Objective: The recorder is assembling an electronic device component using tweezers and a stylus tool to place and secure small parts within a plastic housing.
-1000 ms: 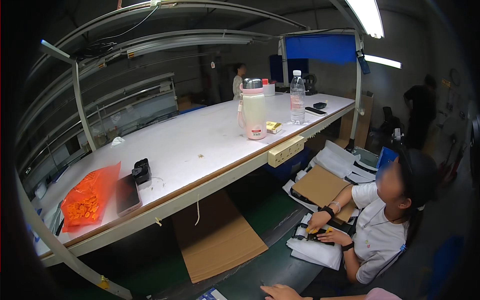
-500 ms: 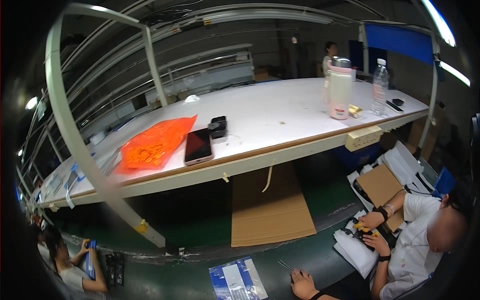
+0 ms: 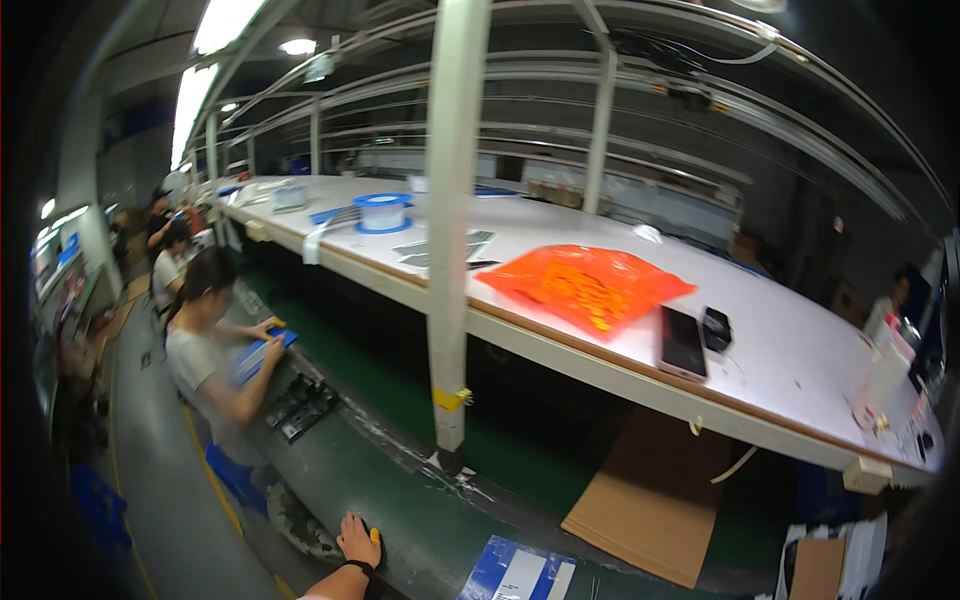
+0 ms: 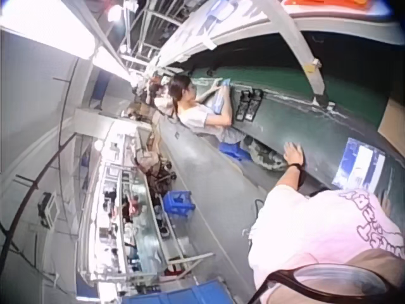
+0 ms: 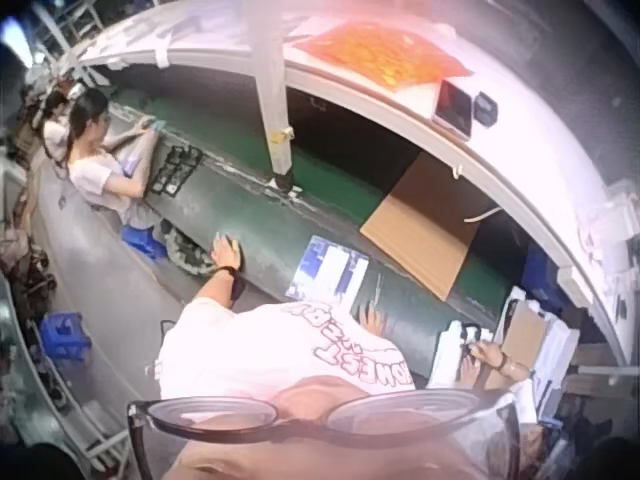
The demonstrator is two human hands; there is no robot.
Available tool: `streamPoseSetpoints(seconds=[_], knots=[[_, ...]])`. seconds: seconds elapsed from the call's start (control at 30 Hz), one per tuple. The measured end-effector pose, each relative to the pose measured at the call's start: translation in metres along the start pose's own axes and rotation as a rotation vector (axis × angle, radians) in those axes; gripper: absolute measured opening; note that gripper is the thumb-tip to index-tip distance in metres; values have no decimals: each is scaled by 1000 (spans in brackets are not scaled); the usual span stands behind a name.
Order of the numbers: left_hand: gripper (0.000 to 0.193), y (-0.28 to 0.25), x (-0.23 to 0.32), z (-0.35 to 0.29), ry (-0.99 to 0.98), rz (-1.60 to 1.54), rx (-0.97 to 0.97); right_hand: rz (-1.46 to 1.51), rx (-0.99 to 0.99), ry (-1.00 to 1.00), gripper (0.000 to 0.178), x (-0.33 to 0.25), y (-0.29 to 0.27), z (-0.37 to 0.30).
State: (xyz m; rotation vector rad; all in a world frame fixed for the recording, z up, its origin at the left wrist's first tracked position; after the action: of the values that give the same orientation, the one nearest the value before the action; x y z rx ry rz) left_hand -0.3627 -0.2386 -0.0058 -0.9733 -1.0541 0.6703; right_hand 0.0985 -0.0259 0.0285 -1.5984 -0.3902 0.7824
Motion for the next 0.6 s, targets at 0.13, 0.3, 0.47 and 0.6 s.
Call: streamPoseSetpoints(seconds=[0.13, 0.3, 0.47, 0.6], knots=[[58, 0, -11, -7, -91, 78, 152, -36, 44, -126, 55, -12, -28, 32], [58, -12, -12, -4, -113, 40, 128, -32, 25, -221, 53, -22, -31, 18], [57, -13, -42, -9, -174, 106, 152, 32, -9, -460, 52, -80, -27, 45], [50, -20, -16, 10, -97, -35, 105, 129, 0, -645, 50, -159, -14, 67]])
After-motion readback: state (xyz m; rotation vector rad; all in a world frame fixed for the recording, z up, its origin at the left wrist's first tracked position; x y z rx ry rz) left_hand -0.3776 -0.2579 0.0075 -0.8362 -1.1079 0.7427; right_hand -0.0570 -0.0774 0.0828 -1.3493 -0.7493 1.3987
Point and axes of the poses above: each hand's wrist, its own z-axis towards the middle knuckle, its own y-axis out of the palm, x = y × z, the point moved 10 cm from there along z, towards the middle knuckle, and after that the axes turned 2 degrees about -x, right-handed, at the moved point
